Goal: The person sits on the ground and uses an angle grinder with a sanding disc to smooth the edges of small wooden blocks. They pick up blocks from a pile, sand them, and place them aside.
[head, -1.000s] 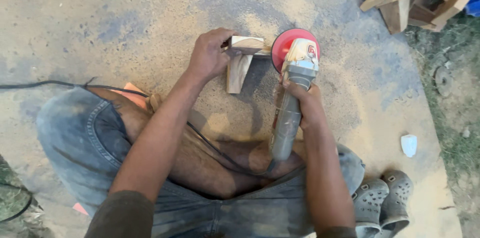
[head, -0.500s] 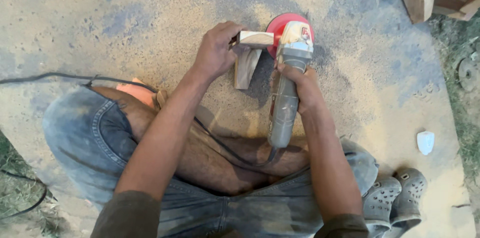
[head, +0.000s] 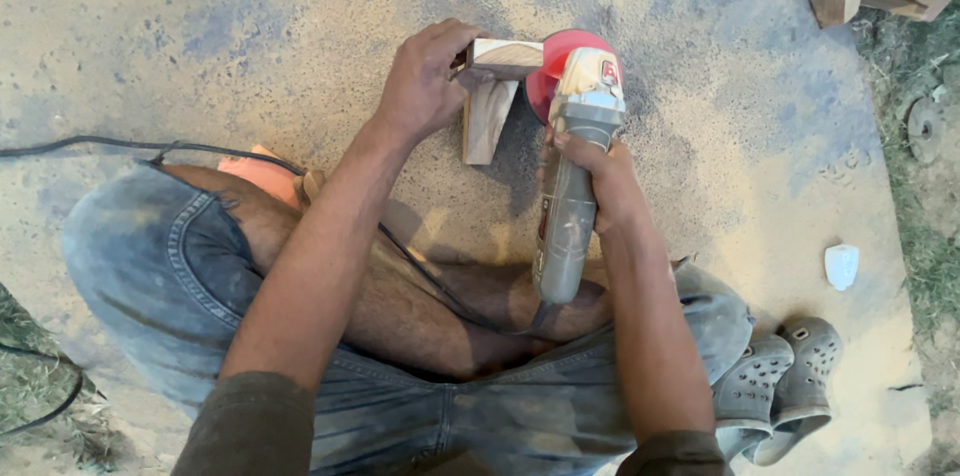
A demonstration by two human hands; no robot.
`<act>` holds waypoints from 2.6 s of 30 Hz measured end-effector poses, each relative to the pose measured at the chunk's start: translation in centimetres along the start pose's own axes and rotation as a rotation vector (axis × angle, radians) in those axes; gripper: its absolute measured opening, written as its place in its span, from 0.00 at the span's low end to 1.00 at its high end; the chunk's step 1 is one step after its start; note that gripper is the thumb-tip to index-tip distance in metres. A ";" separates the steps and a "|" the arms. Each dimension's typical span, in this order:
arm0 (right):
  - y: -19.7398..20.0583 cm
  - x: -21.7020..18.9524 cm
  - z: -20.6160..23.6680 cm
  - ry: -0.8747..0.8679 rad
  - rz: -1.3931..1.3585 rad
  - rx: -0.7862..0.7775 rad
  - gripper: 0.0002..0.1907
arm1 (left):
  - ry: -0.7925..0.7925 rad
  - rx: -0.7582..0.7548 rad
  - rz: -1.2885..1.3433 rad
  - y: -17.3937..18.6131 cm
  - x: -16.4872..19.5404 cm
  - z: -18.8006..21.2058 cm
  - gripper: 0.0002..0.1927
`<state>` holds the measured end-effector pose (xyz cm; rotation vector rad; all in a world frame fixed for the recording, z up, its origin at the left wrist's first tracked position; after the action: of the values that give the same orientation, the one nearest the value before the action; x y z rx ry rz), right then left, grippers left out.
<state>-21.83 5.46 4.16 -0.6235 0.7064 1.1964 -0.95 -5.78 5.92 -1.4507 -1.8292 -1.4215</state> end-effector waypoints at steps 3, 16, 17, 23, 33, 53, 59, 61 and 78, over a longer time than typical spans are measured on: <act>0.6 0.6 0.3 -0.027 -0.012 0.015 0.14 | 0.066 -0.028 0.047 -0.1 -0.4 -0.1 0.15; 6.5 0.3 0.5 0.007 -0.213 0.198 0.15 | 0.006 -0.011 0.056 0.0 0.1 0.0 0.16; 6.5 0.1 0.5 0.019 -0.208 0.198 0.16 | 0.013 -0.014 0.058 -0.1 0.0 0.0 0.15; 3.5 -0.5 0.2 0.072 -0.017 0.147 0.18 | 0.060 -0.041 0.049 -0.6 -0.6 0.0 0.13; 0.1 -0.9 -1.7 0.019 0.082 0.028 0.15 | -0.033 0.025 0.065 0.8 0.9 -0.1 0.17; 3.5 0.7 1.1 -0.028 -0.091 0.021 0.15 | 0.057 -0.052 0.150 -0.5 -0.6 0.0 0.17; 7.0 1.3 0.7 -0.025 -0.148 0.112 0.15 | 0.025 -0.039 0.153 -0.4 -0.7 0.0 0.17; 8.0 1.1 0.3 0.015 -0.203 0.103 0.16 | 0.036 -0.025 0.142 -0.4 -0.9 0.0 0.14; 5.1 -5.9 5.7 0.568 -0.732 -0.417 0.31 | 0.296 -0.176 0.302 -3.7 12.7 8.1 0.31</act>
<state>-27.07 7.51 12.05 -1.4615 0.6046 0.4649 -6.89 7.58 11.10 -1.4346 -1.2753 -1.5708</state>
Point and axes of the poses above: each hand's wrist, its own z-axis away from the middle knuckle, its own y-axis out of the back of the hand, x = y × z, the point moved 9 cm from there along -z, towards the middle knuckle, and after that the axes turned 4 degrees about x, right-handed, at the moved point
